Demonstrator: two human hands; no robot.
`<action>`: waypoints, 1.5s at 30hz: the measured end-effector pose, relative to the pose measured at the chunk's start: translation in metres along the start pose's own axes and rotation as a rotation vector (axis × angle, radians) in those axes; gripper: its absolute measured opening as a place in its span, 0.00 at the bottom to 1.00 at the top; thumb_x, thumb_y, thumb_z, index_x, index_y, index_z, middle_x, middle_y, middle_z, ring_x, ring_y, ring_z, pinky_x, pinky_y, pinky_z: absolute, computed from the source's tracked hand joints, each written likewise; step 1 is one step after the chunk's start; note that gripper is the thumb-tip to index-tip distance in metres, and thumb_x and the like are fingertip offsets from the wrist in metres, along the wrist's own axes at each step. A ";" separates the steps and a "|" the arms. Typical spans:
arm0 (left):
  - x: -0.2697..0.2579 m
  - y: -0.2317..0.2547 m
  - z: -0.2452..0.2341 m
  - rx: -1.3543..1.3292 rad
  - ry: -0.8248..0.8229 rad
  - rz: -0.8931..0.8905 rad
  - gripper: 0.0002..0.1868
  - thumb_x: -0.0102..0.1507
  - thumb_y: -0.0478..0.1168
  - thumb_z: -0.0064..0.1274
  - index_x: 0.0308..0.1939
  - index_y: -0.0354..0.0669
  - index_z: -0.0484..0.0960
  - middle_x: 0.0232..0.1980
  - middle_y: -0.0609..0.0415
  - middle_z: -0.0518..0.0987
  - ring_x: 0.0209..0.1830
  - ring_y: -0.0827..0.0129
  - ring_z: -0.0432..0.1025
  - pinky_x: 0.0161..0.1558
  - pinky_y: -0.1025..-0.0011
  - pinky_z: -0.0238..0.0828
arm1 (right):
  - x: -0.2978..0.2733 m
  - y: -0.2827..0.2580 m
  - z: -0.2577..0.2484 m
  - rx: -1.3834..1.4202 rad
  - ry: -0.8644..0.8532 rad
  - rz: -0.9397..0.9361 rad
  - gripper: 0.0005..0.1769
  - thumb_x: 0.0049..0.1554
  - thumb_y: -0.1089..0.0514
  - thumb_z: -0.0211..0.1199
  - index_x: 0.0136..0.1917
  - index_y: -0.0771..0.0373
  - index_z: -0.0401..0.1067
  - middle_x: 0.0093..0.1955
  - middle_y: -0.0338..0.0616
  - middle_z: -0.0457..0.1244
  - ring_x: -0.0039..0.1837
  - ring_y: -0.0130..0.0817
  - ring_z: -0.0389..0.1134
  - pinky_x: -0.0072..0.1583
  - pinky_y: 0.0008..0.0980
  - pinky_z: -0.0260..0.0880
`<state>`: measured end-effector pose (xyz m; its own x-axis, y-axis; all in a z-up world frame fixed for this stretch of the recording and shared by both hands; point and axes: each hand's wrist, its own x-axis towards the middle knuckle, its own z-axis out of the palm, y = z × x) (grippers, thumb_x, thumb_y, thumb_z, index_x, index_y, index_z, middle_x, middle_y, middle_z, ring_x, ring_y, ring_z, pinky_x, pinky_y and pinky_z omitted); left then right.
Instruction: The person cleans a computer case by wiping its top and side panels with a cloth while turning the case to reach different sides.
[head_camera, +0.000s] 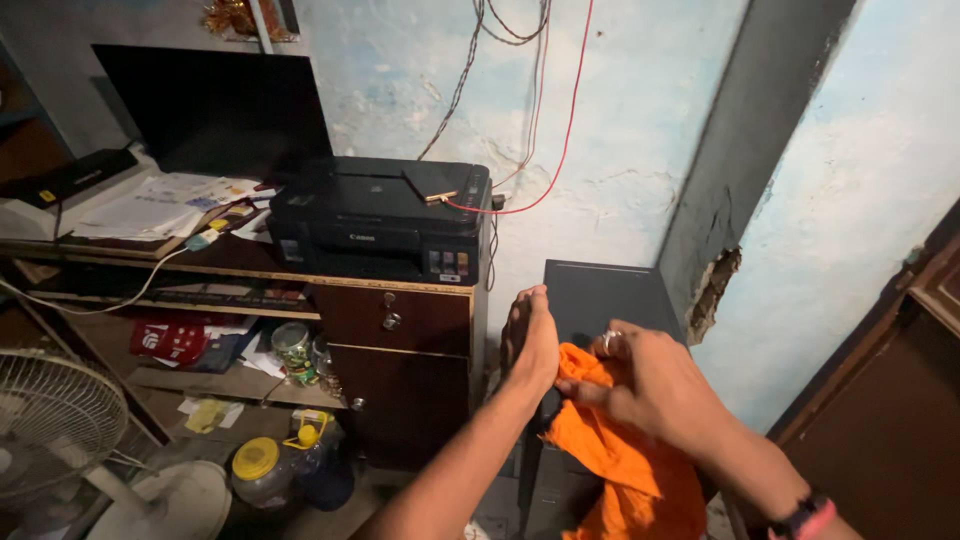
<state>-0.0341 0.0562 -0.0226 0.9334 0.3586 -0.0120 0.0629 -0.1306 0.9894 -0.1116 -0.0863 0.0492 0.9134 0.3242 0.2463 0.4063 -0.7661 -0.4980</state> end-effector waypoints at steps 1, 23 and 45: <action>0.002 0.001 0.000 0.048 -0.005 -0.009 0.30 0.69 0.59 0.26 0.64 0.51 0.74 0.66 0.50 0.76 0.66 0.54 0.69 0.66 0.56 0.62 | -0.003 -0.005 0.000 0.029 0.032 0.021 0.29 0.42 0.44 0.80 0.40 0.69 0.71 0.34 0.55 0.61 0.35 0.55 0.60 0.42 0.48 0.65; 0.015 -0.022 0.010 0.065 -0.003 0.113 0.20 0.70 0.46 0.36 0.66 0.59 0.71 0.67 0.47 0.75 0.67 0.53 0.69 0.65 0.58 0.64 | -0.011 0.016 0.002 -0.363 -0.004 -0.425 0.05 0.53 0.63 0.59 0.43 0.66 0.73 0.62 0.54 0.65 0.53 0.55 0.66 0.53 0.51 0.68; 0.044 -0.050 0.022 0.067 0.020 0.210 0.20 0.69 0.43 0.39 0.65 0.57 0.71 0.66 0.44 0.74 0.66 0.50 0.69 0.64 0.58 0.64 | -0.006 -0.004 -0.004 -0.613 -0.220 -0.192 0.11 0.52 0.50 0.67 0.44 0.57 0.73 0.46 0.49 0.69 0.51 0.50 0.71 0.52 0.47 0.72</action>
<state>0.0112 0.0580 -0.0762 0.9214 0.3351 0.1967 -0.1080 -0.2653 0.9581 -0.1183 -0.0878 0.0532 0.8370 0.5420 0.0756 0.5326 -0.8385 0.1152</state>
